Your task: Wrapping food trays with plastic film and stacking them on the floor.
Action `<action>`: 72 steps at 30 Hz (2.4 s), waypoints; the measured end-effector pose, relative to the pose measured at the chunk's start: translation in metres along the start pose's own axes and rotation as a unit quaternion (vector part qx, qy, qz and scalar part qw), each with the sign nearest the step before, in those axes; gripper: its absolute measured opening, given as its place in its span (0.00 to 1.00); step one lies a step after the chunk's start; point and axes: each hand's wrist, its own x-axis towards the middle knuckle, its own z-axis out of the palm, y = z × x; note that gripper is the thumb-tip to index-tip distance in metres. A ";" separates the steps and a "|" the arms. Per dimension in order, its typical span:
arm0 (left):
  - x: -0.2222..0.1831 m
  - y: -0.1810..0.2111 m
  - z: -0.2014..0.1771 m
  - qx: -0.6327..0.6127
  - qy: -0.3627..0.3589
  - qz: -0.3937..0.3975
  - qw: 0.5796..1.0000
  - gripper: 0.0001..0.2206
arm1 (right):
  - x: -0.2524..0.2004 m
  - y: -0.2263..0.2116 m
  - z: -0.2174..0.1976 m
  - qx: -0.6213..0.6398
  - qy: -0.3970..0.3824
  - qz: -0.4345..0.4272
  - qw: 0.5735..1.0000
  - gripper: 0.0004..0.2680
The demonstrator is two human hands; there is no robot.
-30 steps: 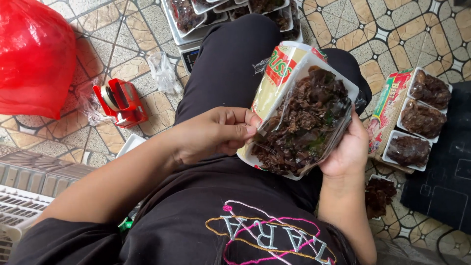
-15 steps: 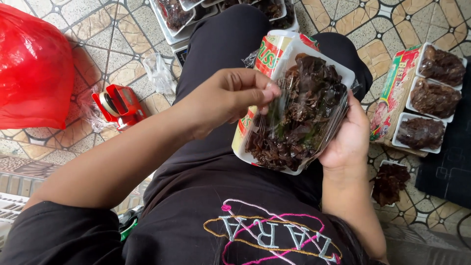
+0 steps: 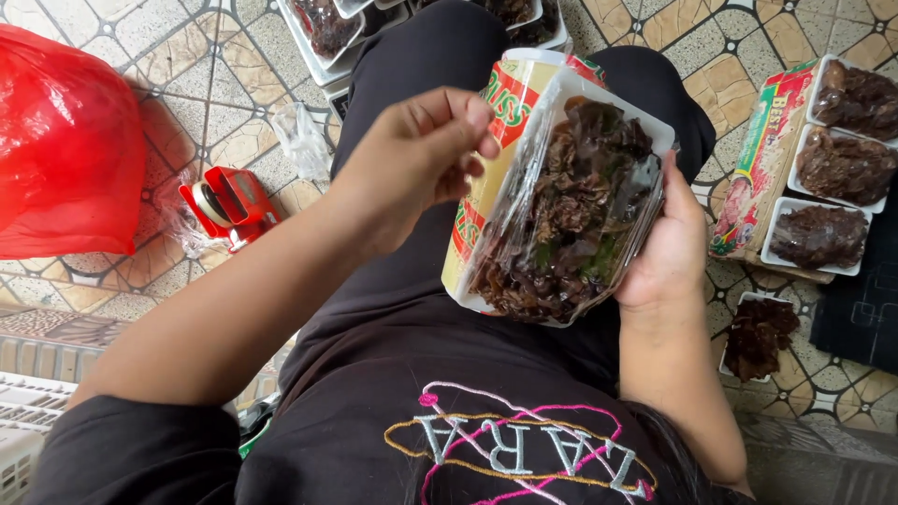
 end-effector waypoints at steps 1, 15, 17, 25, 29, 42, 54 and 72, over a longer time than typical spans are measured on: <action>-0.003 0.004 0.005 -0.001 0.001 -0.001 1.000 0.05 | -0.003 -0.001 0.002 -0.001 0.001 0.002 1.000 0.19; 0.003 -0.003 0.008 0.283 -0.025 0.099 0.954 0.12 | -0.009 -0.001 0.012 0.005 -0.017 0.011 1.000 0.23; 0.002 0.000 0.003 0.210 -0.061 0.090 0.972 0.09 | -0.009 0.000 0.010 0.012 -0.031 0.011 0.999 0.23; 0.003 0.008 -0.006 -0.188 -0.100 -0.135 0.968 0.05 | -0.005 0.000 0.008 -0.004 0.025 0.010 1.000 0.21; 0.008 0.022 0.003 -0.107 -0.076 -0.206 0.970 0.09 | -0.004 0.000 0.006 -0.008 0.002 0.004 1.000 0.21; 0.016 0.008 0.041 -0.147 0.190 -0.087 0.967 0.09 | -0.006 0.003 0.003 0.036 -0.059 -0.006 0.998 0.20; 0.017 -0.031 0.029 -0.228 0.065 0.067 0.969 0.04 | 0.001 -0.001 -0.038 0.013 -0.057 -0.127 0.990 0.11; 0.015 -0.028 0.036 -0.118 0.147 0.083 0.979 0.06 | -0.009 -0.015 -0.058 -0.381 0.001 -0.277 0.882 0.07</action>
